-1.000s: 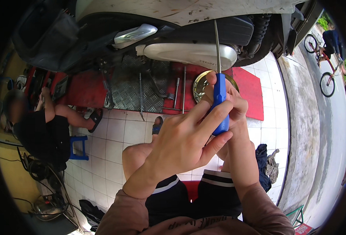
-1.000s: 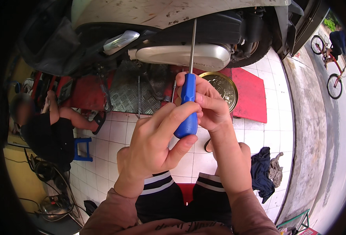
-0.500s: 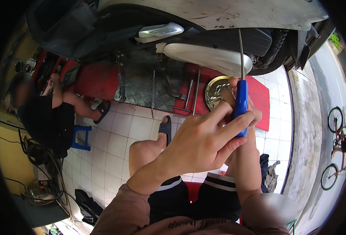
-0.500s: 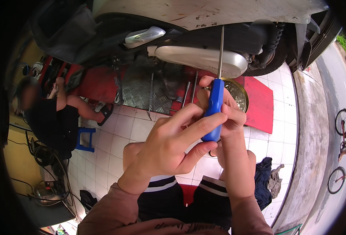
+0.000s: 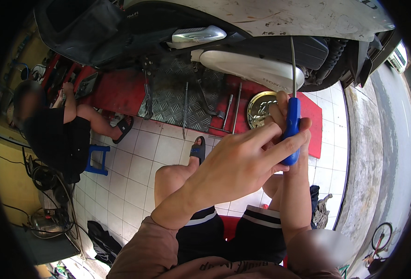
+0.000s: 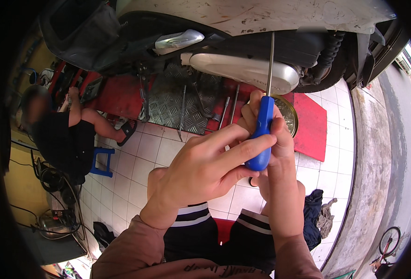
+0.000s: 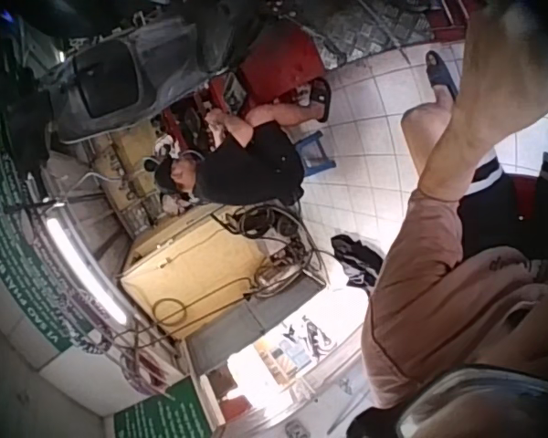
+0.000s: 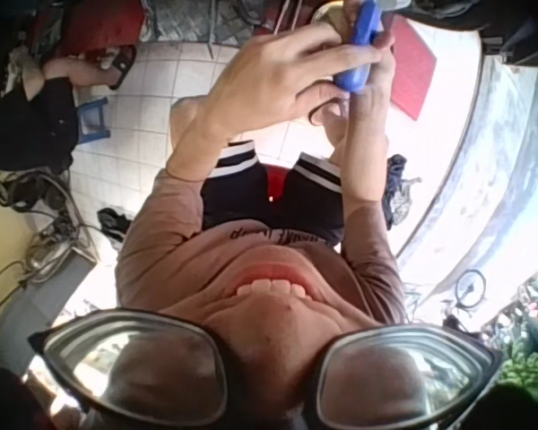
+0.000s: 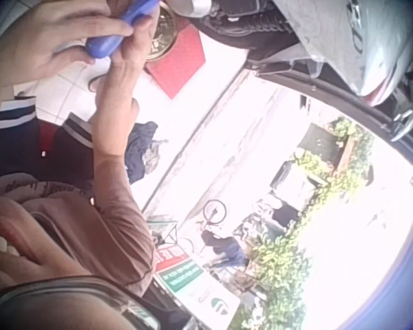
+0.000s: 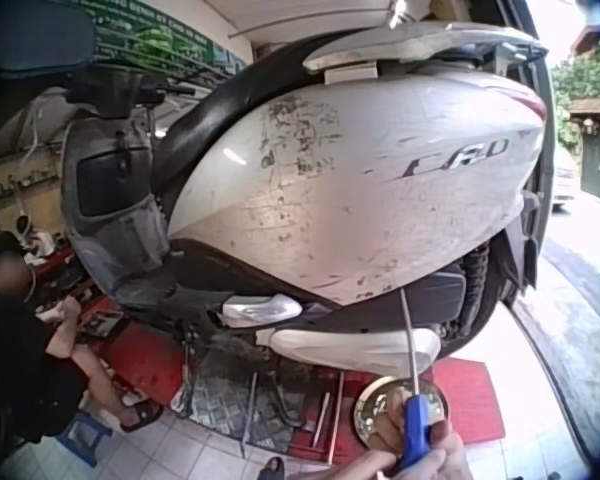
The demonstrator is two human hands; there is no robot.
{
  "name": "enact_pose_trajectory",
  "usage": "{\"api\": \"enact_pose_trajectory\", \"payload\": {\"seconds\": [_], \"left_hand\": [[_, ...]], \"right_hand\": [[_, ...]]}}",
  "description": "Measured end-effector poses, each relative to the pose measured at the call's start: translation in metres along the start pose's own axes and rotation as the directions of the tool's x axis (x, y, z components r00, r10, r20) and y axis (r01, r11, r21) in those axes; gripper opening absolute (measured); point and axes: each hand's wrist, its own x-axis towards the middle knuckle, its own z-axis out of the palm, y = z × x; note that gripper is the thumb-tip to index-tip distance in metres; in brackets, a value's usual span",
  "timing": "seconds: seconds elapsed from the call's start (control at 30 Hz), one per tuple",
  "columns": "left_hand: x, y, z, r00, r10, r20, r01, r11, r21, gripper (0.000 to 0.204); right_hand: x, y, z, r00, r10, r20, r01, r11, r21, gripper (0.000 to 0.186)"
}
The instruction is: The person uses a blue-handled screwdriver to tighten a bolt on the underside of a white motorcycle. The person repeatedly inserts the tool into the bolt, turns it, and then removes it to check the progress. A metal tray is placed on the floor beneath the work area.
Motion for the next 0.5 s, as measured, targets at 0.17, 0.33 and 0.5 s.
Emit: {"api": "enact_pose_trajectory", "payload": {"seconds": [0.17,0.33,0.5], "left_hand": [[-0.001,-0.003,0.006,0.999,-0.018,-0.05,0.016,0.999,-0.041,0.057],[0.0,-0.004,0.011,0.991,0.021,-0.129,-0.03,0.997,-0.068,0.057],[0.0,-0.002,0.014,0.994,-0.027,-0.103,0.021,0.998,-0.059,0.063]], "right_hand": [[0.001,0.001,-0.01,0.997,-0.009,0.081,0.007,1.0,0.026,0.061],[-0.005,-0.007,-0.009,0.999,-0.025,0.041,0.027,0.999,-0.04,0.059],[-0.005,-0.014,-0.016,1.0,0.013,-0.007,-0.014,0.986,-0.164,0.059]]}}
